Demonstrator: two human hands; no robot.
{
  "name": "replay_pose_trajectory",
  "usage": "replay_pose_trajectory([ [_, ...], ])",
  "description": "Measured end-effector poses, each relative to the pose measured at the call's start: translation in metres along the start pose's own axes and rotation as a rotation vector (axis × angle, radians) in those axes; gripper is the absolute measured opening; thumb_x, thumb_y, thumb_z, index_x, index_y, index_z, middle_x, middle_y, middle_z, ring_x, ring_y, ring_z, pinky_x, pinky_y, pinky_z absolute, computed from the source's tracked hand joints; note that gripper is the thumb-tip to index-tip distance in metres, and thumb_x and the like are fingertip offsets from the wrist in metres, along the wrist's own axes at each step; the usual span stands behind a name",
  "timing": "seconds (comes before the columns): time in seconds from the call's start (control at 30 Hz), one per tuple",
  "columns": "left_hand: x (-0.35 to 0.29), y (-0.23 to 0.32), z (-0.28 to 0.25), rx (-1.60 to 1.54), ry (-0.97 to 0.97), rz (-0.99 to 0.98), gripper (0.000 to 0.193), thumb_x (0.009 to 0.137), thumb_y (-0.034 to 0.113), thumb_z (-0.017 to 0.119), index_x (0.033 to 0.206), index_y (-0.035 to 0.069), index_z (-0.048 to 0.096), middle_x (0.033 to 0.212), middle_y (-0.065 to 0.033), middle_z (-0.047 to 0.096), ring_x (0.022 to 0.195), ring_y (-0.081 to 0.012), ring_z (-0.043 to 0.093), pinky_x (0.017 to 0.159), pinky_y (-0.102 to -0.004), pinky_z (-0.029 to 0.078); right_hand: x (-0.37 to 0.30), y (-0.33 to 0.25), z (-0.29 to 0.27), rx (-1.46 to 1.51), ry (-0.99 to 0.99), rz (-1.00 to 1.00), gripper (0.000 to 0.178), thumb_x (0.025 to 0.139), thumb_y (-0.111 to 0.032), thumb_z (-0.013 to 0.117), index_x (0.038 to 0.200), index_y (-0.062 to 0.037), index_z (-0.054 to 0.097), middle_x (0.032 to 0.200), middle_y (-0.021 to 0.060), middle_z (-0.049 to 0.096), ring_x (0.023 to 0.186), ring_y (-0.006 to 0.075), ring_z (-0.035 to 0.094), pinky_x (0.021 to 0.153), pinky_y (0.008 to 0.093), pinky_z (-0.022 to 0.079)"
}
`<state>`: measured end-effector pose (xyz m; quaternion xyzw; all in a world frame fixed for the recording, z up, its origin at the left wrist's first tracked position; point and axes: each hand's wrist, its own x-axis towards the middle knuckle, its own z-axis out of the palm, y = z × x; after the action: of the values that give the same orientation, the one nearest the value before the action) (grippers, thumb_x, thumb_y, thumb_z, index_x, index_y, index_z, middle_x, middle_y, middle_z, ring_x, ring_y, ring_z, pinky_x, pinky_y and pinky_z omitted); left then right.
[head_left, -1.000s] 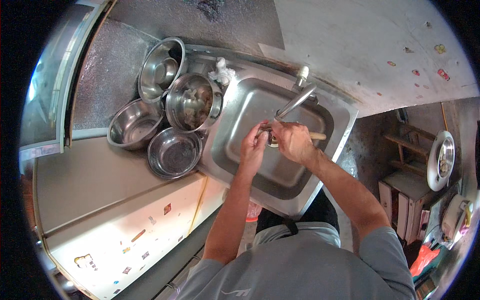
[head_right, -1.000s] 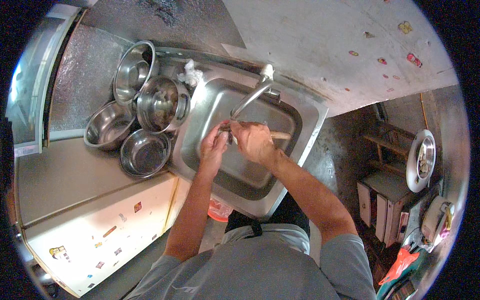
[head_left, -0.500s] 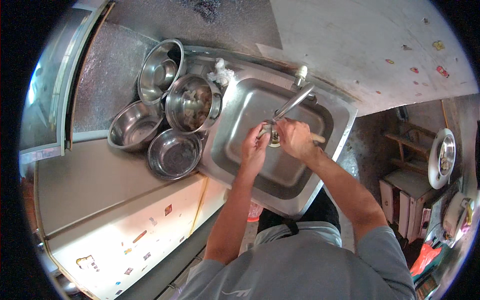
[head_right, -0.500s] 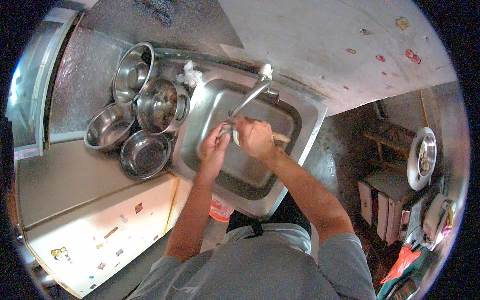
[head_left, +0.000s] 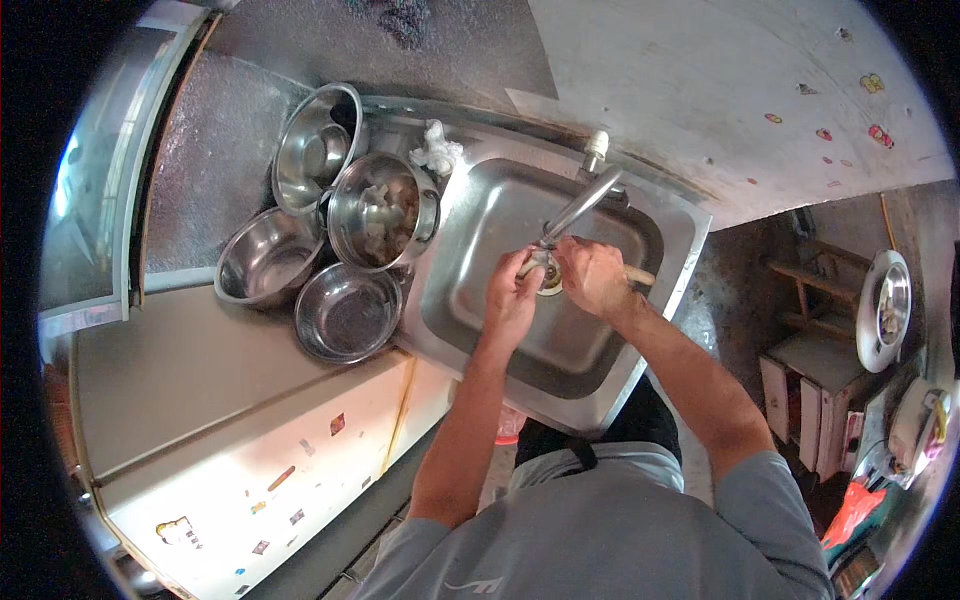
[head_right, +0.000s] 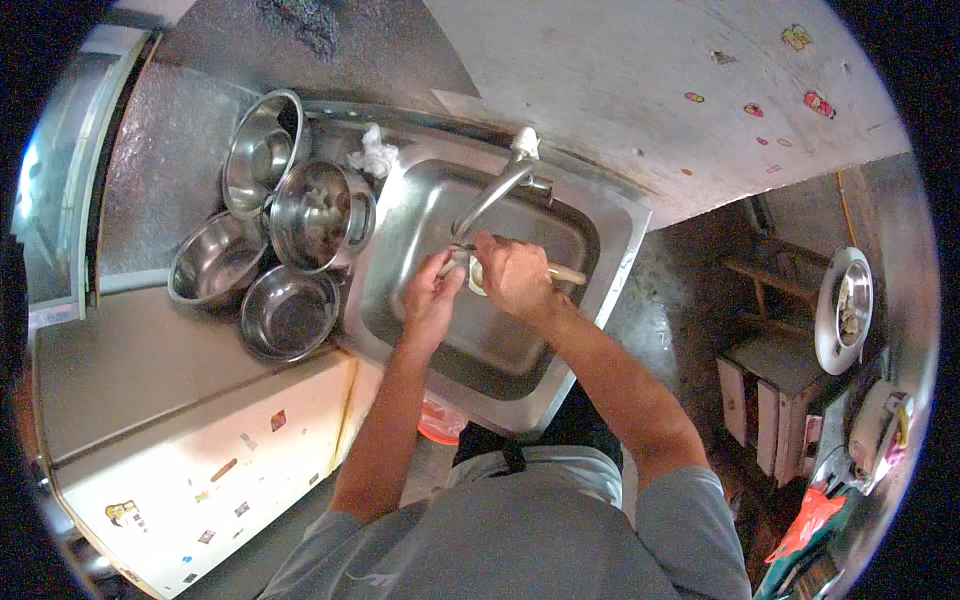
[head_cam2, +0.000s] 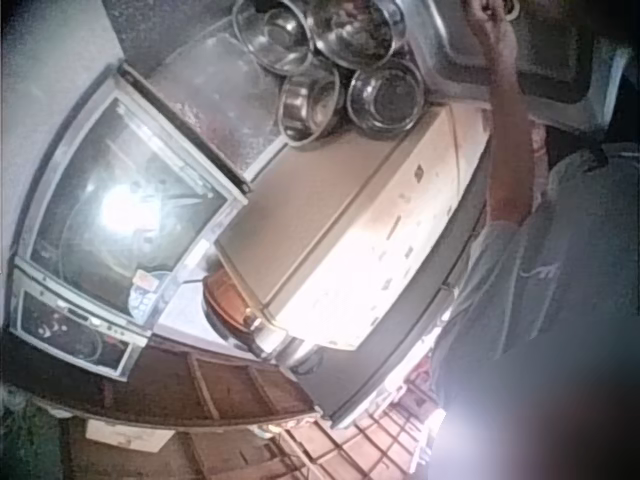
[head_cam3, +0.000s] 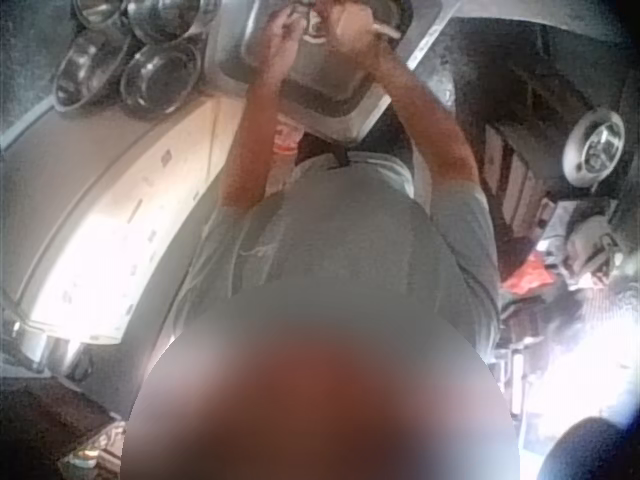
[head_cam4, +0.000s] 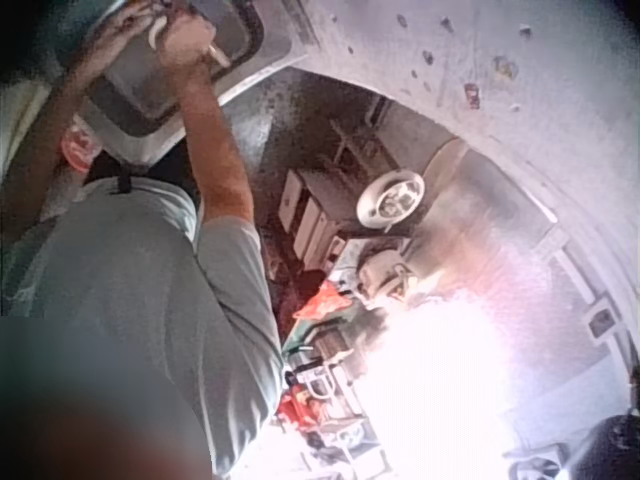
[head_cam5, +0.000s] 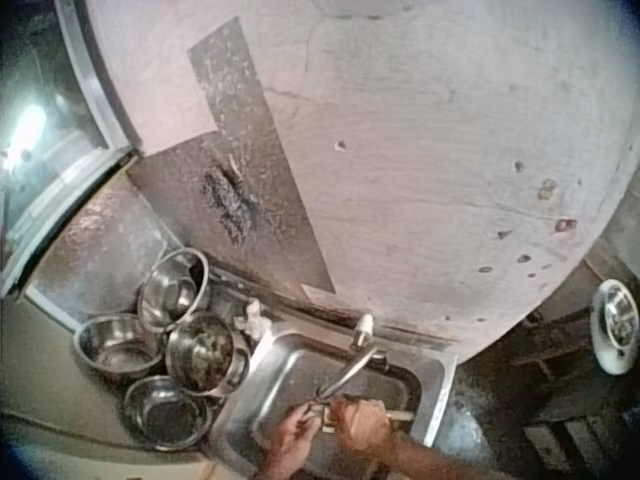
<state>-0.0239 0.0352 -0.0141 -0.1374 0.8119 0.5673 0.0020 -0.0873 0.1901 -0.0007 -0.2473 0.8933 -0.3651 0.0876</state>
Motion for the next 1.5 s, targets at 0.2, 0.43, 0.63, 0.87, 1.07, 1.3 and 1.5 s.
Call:
replay_pose_trajectory([
  [0.2,0.005,-0.001,0.003,-0.046,-0.014,-0.033,0.034,0.091,0.012,0.062,0.123,0.000,0.058,0.107,-0.0058,0.060,0.095,-0.0137,0.058,0.084,-0.0269,0.046,-0.002,0.001,0.001,-0.017,0.009,-0.063,0.012,0.086,-0.012,0.058,0.093,-0.0025,0.057,0.082,0.0196,0.065,0.075,0.0409,0.064,0.065,0.0493,0.051],
  [0.43,0.007,0.004,0.002,-0.008,-0.032,-0.031,0.035,0.090,0.011,0.062,0.123,0.000,0.058,0.107,-0.0053,0.060,0.096,-0.0134,0.057,0.085,-0.0267,0.045,-0.001,0.004,0.001,-0.036,-0.025,-0.013,0.014,0.088,-0.015,0.057,0.094,-0.0024,0.055,0.079,0.0189,0.065,0.076,0.0413,0.064,0.067,0.0509,0.051],
  [0.63,0.007,0.007,0.002,-0.047,-0.037,-0.093,0.039,0.090,0.016,0.063,0.125,0.000,0.057,0.107,-0.0056,0.060,0.096,-0.0143,0.057,0.085,-0.0274,0.045,-0.002,0.001,-0.001,-0.061,0.023,-0.050,0.015,0.081,-0.012,0.058,0.094,-0.0045,0.056,0.078,0.0187,0.066,0.071,0.0386,0.067,0.065,0.0488,0.053],
  [0.87,0.007,0.011,-0.001,0.027,-0.022,-0.036,0.039,0.091,0.018,0.062,0.125,0.000,0.057,0.105,-0.0075,0.061,0.095,-0.0169,0.058,0.086,-0.0287,0.046,0.000,0.006,-0.001,0.011,-0.002,0.042,0.016,0.089,-0.014,0.057,0.099,-0.0026,0.053,0.086,0.0201,0.066,0.081,0.0416,0.064,0.070,0.0513,0.051],
  [1.07,0.012,0.004,-0.001,0.068,-0.026,0.024,0.037,0.092,0.015,0.060,0.125,0.000,0.057,0.103,-0.0081,0.060,0.092,-0.0177,0.059,0.084,-0.0299,0.047,0.000,-0.003,0.004,0.013,0.053,0.026,0.015,0.089,-0.014,0.057,0.098,-0.0026,0.053,0.084,0.0185,0.065,0.081,0.0419,0.064,0.069,0.0507,0.051],
  [1.3,0.011,0.008,0.000,0.074,-0.029,0.014,0.036,0.091,0.016,0.061,0.124,0.000,0.057,0.106,-0.0098,0.060,0.093,-0.0178,0.059,0.084,-0.0308,0.047,-0.002,-0.004,0.005,0.003,0.105,-0.019,0.012,0.084,-0.011,0.059,0.092,-0.0038,0.054,0.079,0.0183,0.064,0.075,0.0404,0.064,0.066,0.0490,0.052],
  [1.5,0.010,0.004,-0.003,0.082,-0.023,0.048,0.036,0.092,0.015,0.060,0.124,0.000,0.057,0.106,-0.0097,0.060,0.095,-0.0177,0.059,0.085,-0.0302,0.047,-0.001,-0.003,0.003,-0.002,0.067,-0.094,0.014,0.082,-0.010,0.058,0.095,-0.0042,0.054,0.080,0.0194,0.065,0.075,0.0397,0.066,0.065,0.0497,0.052],
])
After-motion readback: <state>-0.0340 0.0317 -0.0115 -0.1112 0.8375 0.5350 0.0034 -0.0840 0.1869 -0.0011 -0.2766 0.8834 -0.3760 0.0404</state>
